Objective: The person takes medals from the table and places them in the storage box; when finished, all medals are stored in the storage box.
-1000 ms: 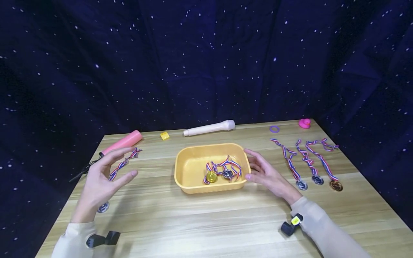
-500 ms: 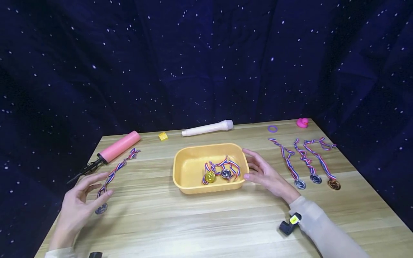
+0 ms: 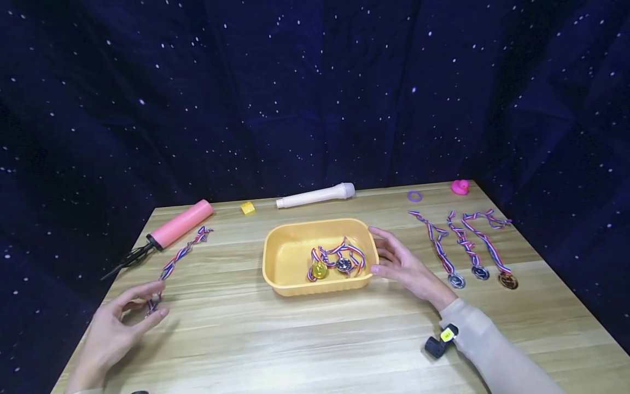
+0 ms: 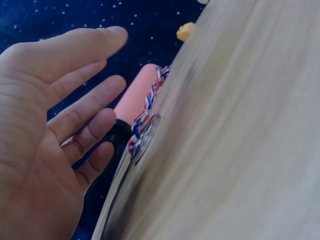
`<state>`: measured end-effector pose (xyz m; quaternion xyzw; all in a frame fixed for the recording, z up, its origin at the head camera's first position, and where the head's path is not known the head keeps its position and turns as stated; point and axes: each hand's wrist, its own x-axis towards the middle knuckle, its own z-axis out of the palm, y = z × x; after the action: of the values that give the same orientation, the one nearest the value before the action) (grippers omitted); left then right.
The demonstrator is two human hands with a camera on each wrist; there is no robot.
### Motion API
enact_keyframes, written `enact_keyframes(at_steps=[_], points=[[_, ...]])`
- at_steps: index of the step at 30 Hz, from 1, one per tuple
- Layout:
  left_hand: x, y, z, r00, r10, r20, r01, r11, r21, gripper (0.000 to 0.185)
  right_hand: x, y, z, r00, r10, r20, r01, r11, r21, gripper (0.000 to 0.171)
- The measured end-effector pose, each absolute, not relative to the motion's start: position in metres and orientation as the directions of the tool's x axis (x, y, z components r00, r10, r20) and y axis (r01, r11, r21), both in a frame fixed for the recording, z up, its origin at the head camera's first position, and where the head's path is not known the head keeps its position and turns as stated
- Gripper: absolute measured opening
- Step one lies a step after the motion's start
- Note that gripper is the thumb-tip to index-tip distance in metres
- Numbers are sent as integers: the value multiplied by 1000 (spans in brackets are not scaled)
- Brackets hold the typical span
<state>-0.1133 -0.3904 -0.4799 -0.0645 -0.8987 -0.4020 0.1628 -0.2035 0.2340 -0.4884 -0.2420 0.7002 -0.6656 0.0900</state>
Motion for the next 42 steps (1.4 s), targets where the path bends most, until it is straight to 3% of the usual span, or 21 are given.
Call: enact_keyframes(at_steps=[12,19,30,36,42], points=[[-112,-399,-489,-950,77,302,269,693,669,58,-203,235,-489,-871,-451,195,-224,10,-975,91],[-117,-399,-492,-938,117,325,327,609,723,50,-202,237,-488,-875,-444,193,-222,13,-975,91],[-115,-398,-494,-944,70,323,272,717,641,44,-203,235,-490,-868,-456,196,-224,7,-975,90],[-114,-391,-494,-936,114,332,330,609,721,48,-203,235,-491,-868,-458,193,-222,11,-975,90],[-111,-387,-493,-954,109,278,288,587,756,37,-203,234,-491,-867,-460,191,-220,10,-976,90]])
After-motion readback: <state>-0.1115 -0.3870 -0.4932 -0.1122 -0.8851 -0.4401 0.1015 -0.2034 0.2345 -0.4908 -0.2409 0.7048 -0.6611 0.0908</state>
